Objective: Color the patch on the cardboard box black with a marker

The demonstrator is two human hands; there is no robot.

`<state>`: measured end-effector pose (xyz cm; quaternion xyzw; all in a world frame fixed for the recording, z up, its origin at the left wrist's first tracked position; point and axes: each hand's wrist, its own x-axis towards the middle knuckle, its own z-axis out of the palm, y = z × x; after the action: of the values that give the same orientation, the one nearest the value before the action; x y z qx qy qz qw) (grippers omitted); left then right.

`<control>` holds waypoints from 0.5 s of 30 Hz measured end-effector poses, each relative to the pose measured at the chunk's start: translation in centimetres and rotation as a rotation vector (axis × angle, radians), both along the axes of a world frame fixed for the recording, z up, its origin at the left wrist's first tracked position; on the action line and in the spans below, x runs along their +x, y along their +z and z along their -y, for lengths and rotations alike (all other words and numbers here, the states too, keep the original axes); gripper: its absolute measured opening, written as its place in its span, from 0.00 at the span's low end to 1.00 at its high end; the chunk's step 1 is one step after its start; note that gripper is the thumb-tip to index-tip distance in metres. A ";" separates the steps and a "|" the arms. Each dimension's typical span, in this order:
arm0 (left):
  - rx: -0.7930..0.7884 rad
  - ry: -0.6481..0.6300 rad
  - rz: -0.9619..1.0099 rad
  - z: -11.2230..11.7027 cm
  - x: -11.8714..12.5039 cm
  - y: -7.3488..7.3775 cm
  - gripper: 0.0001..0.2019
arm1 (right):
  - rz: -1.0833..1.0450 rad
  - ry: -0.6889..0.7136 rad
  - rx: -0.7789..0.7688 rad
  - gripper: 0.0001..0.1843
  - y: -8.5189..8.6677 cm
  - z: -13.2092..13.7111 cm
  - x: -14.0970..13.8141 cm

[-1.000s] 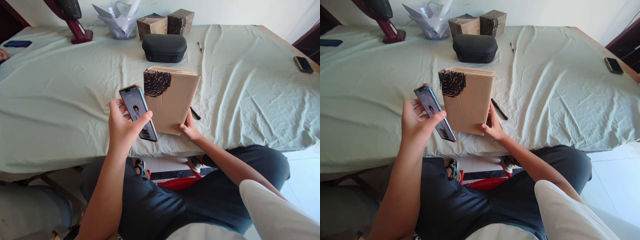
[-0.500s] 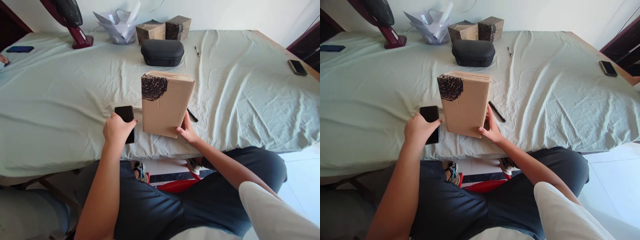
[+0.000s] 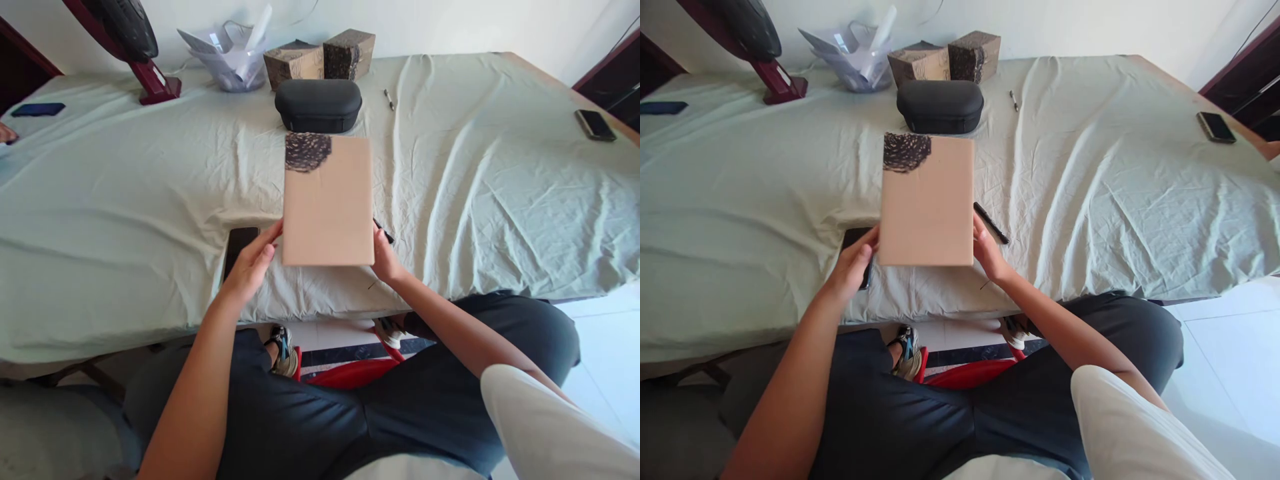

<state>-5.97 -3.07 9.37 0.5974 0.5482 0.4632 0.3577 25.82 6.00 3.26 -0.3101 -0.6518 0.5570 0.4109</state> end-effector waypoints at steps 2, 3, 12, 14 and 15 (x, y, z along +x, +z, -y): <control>0.004 -0.059 0.112 0.7 1.1 0.0 0.48 | -0.041 -0.012 -0.065 0.52 0.5 -0.2 1.3; 0.010 -0.062 0.125 1.0 1.5 0.1 0.50 | -0.059 -0.030 -0.080 0.49 0.7 -0.2 2.1; 0.021 -0.071 0.205 2.5 1.8 0.1 0.42 | 0.033 0.006 0.000 0.45 1.9 2.4 5.3; 0.001 -0.071 0.263 2.8 1.7 -0.4 0.42 | 0.057 -0.023 0.034 0.47 2.3 2.6 5.1; -0.012 -0.066 0.287 2.9 1.8 -0.7 0.43 | 0.067 -0.031 0.041 0.47 2.6 2.6 5.0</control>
<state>-4.18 -5.97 8.71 0.5405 0.4744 0.5285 0.4511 30.81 3.38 5.82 -0.3302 -0.6715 0.5265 0.4036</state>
